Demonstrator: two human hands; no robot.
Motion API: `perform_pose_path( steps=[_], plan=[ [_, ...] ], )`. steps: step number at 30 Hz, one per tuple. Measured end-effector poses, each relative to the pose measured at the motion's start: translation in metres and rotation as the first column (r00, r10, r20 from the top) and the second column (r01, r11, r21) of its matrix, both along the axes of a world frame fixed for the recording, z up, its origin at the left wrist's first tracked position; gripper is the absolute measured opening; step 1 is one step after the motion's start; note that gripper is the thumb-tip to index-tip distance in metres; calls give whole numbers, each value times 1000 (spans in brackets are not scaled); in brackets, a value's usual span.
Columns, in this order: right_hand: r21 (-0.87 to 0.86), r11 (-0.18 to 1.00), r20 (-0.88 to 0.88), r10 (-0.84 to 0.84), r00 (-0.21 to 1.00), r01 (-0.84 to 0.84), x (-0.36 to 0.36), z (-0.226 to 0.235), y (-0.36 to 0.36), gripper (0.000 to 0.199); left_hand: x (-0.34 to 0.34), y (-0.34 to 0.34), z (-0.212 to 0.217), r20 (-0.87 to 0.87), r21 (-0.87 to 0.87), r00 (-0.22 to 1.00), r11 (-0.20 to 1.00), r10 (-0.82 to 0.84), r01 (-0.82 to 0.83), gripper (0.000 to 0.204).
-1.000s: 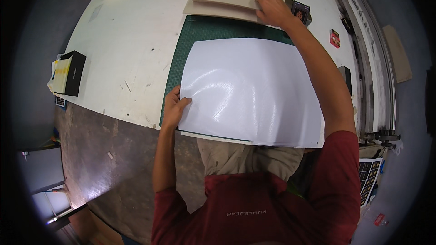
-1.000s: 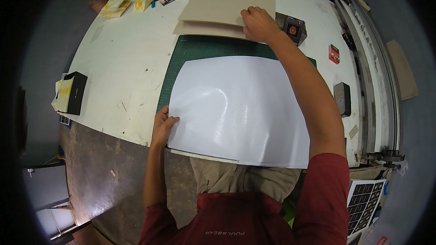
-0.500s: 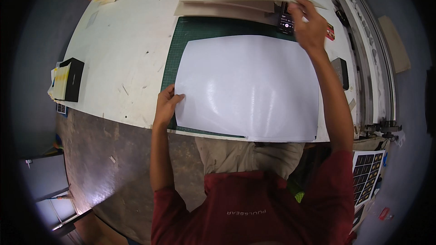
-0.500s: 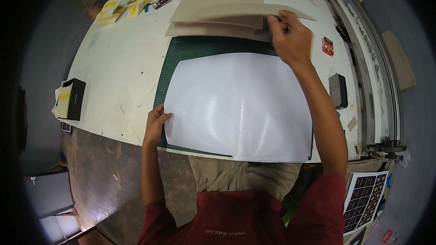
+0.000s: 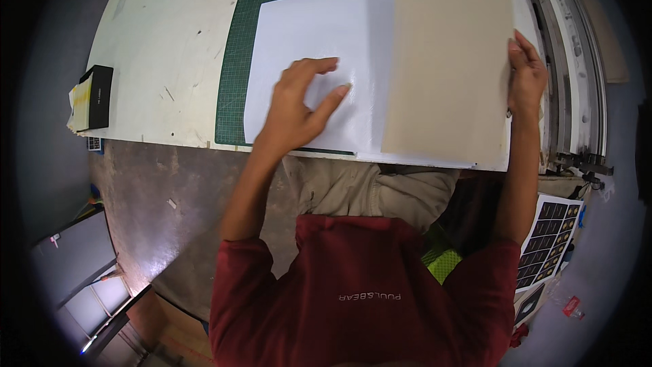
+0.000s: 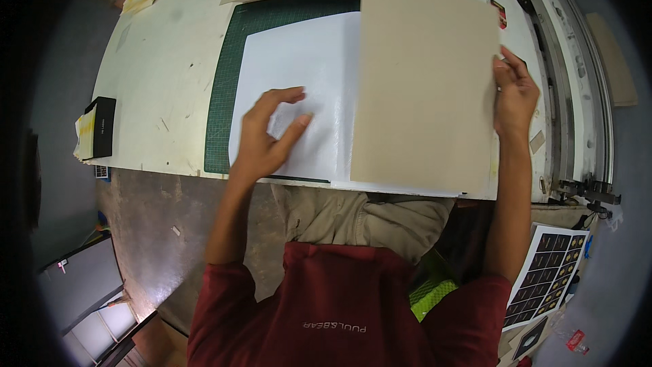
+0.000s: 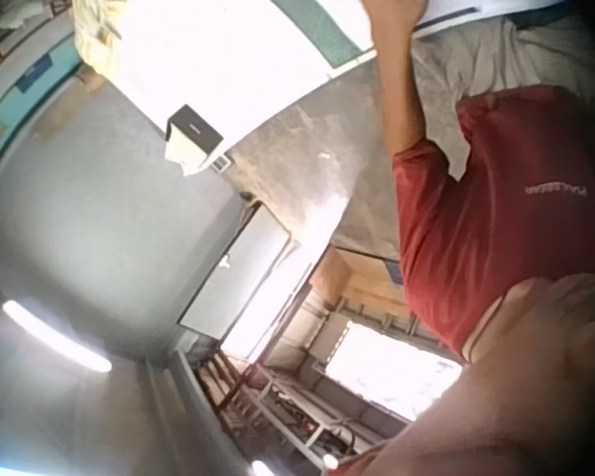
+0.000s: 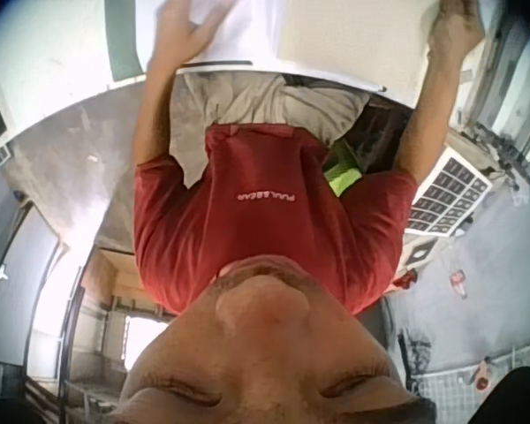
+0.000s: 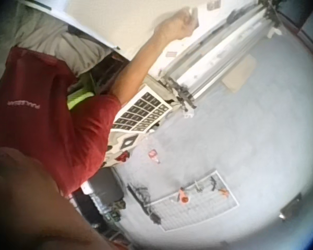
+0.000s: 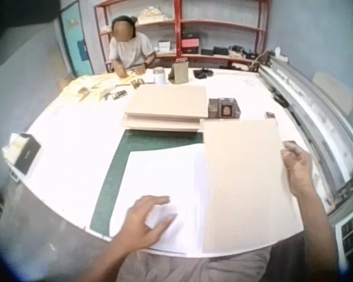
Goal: The person repeatedly assembles small cardboard boxes by placing a printed sheet onto a flat cardboard piece, folding the sides, and pressing the flaps to form a box. The process is repeated multiple times with new sheets and cardboard pieces.
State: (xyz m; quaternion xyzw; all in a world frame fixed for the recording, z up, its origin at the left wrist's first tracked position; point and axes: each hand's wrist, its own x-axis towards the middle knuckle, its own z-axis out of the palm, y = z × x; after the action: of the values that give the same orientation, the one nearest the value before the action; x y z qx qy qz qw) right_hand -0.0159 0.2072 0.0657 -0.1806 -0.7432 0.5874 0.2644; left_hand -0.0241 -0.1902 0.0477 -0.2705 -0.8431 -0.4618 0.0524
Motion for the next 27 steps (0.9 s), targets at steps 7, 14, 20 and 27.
perform_pose_path(
  steps=[7,14,20,27],
  plan=[
    [-54,997,117,55,992,-49,-14,-39,-16,32,7,22,-10,-84,-202,984,970,-157,138,62],
    [-50,998,129,46,991,-40,-18,-46,-19,32,7,23,-23,-109,-263,981,957,-157,124,69],
    [-51,997,130,57,990,-51,-19,-52,-19,32,8,22,-24,-74,-248,983,957,-170,147,66],
    [15,998,143,51,988,-54,-17,-56,-16,32,8,22,-25,-76,-240,982,959,-172,150,63]
  ],
)
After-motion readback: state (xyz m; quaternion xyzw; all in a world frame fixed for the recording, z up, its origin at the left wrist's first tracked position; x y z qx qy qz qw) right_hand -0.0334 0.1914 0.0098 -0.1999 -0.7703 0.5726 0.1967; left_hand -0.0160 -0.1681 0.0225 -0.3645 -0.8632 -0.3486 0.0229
